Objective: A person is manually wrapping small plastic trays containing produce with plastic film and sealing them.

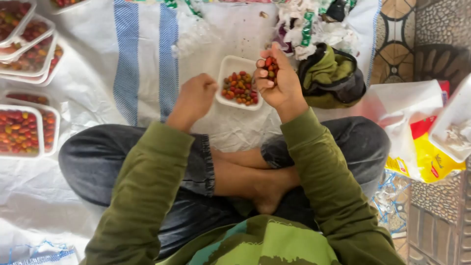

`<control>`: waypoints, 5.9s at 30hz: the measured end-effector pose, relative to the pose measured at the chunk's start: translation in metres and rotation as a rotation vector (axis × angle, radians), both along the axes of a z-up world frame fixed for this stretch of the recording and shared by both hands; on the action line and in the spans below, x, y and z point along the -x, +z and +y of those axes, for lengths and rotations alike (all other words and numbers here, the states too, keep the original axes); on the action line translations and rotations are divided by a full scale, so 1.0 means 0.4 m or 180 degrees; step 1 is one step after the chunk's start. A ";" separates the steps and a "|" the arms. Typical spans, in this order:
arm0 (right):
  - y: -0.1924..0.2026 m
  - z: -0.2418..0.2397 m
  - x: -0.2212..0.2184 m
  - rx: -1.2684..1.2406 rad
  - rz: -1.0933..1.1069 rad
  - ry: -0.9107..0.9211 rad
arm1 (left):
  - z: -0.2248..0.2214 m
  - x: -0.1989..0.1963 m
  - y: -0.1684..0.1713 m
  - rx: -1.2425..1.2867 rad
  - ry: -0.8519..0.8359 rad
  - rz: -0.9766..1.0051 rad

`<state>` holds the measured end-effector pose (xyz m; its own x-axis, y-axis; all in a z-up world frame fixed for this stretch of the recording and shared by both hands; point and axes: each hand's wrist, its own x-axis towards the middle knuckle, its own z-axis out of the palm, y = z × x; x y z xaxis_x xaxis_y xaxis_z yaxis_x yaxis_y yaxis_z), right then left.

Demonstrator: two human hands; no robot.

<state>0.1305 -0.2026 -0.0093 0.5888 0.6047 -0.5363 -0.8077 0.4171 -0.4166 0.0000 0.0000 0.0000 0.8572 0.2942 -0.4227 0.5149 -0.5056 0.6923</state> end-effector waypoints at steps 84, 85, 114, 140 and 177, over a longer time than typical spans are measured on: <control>0.022 -0.045 0.094 0.0595 -0.2404 -0.0427 | -0.047 0.030 0.120 0.3288 0.1381 -0.0229; 0.020 -0.055 0.092 0.0590 -0.2414 -0.0425 | -0.038 0.034 0.128 0.3288 0.1379 -0.0241; 0.212 -0.158 0.216 0.1430 -0.3452 0.0503 | -0.123 0.121 0.161 0.3732 0.0148 -0.1695; 0.069 -0.140 0.164 0.0195 -0.2332 -0.0249 | -0.030 0.080 0.101 0.1772 0.0735 -0.1867; 0.092 -0.056 0.224 -0.0050 -0.2756 0.0977 | -0.095 0.080 0.133 0.3048 -0.0127 -0.1884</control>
<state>0.0409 -0.2251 0.0275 0.5936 0.8043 0.0269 -0.2924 0.2467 -0.9239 -0.0320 -0.0380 0.0532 0.9993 0.0348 0.0166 -0.0279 0.3565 0.9339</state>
